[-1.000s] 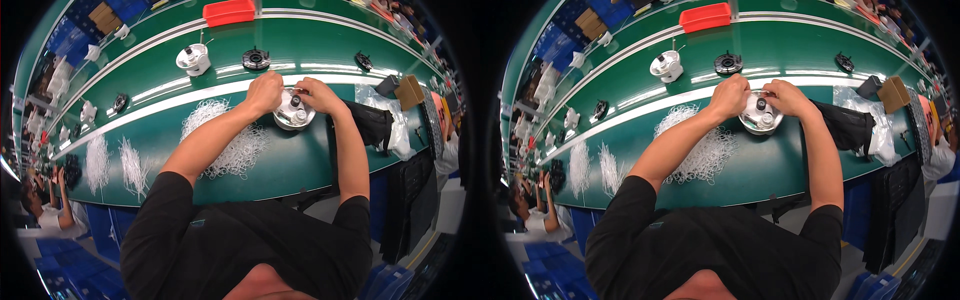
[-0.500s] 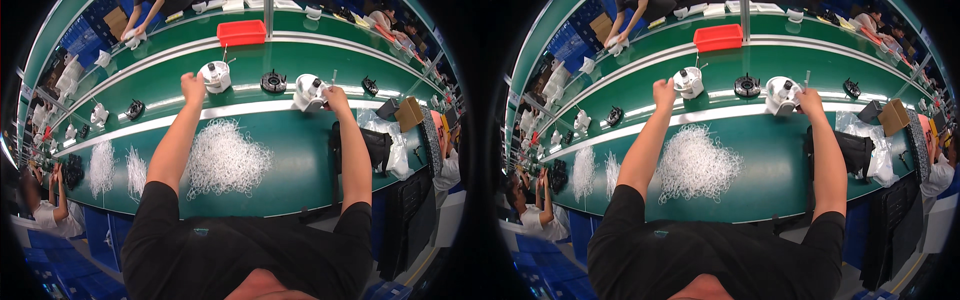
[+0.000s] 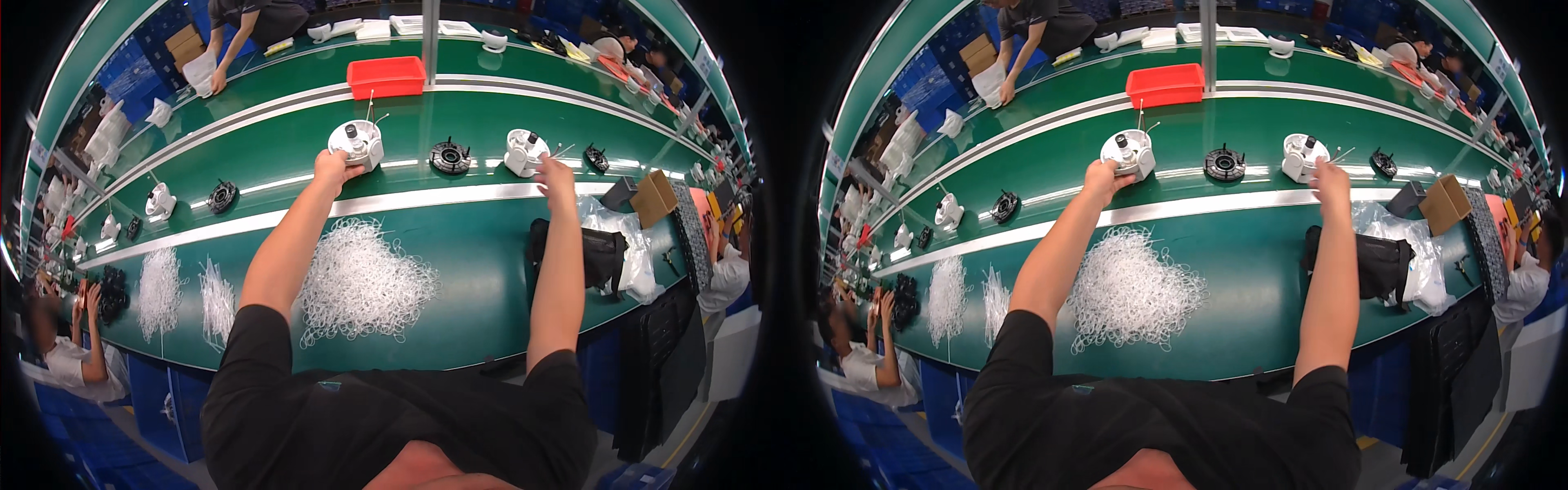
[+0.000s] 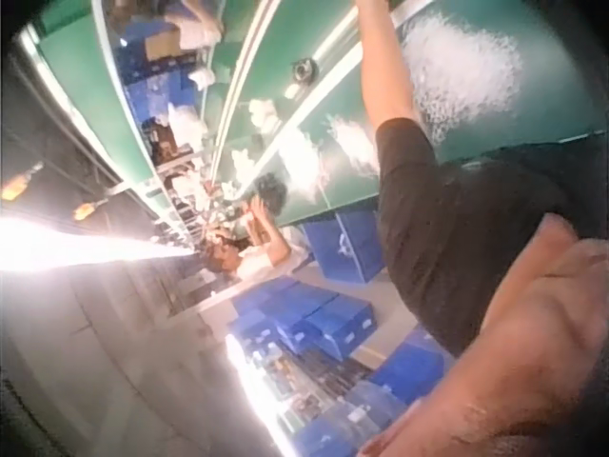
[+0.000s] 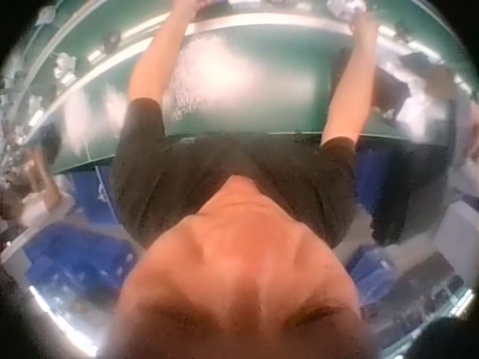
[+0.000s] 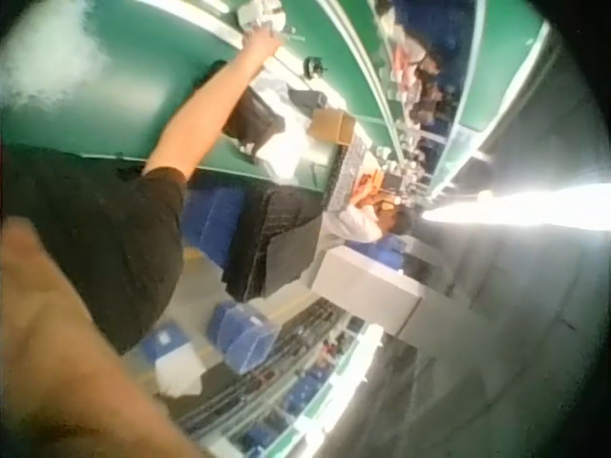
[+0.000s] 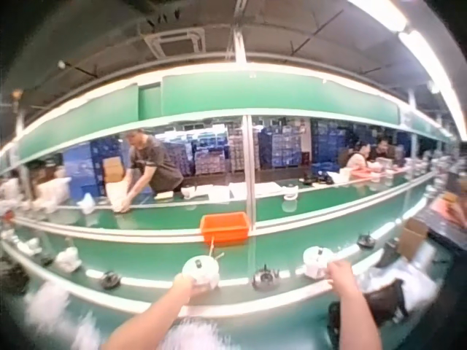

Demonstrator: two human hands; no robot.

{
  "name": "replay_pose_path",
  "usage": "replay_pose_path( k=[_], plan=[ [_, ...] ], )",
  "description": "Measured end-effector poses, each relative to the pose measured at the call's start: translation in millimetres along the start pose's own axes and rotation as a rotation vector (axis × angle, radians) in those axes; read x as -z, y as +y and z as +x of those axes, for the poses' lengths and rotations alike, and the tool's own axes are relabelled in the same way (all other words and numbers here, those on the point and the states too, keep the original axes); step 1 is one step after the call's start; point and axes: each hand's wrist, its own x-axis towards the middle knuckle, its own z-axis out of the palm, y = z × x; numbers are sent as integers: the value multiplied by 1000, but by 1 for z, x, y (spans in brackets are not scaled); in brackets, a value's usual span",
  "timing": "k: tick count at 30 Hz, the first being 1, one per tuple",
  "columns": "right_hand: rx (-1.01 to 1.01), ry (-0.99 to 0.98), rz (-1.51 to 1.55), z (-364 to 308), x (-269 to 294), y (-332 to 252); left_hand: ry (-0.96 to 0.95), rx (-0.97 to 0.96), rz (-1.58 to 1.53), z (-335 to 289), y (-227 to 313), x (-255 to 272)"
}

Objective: The person assembles small white circular devices on a green workbench. They repeatedly pick up the devices, insert white zip ties into slots, and place the devices back down. The person also gathers and organizes piles of white zip ties on the table.

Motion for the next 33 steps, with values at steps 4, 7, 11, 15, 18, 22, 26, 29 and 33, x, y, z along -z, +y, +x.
replay_pose_path(
  k=[4,7,11,15,18,22,26,29,33],
  plan=[
    [281,-351,-162,-93,-30,0,-195,25,34,-65,13,-41],
    [364,-470,-96,-117,-67,10,-360,34,118,-112,8,-72],
    [530,-316,-254,-117,-71,24,-554,90,257,-155,-10,-96],
    [538,-330,-203,-125,-57,29,-569,117,320,-169,-35,-103],
    [478,-386,32,-120,-52,45,-609,162,355,-183,-39,-113],
    [318,-401,195,-125,-45,41,-672,235,436,-166,-44,-108],
    [290,-451,140,-121,-32,40,-538,-211,913,-132,-26,-83],
    [321,-446,146,-120,-33,44,-662,-354,1174,-127,-23,-64],
    [323,-433,176,-122,-34,45,-755,-430,1449,-143,-25,-61]
  ],
)
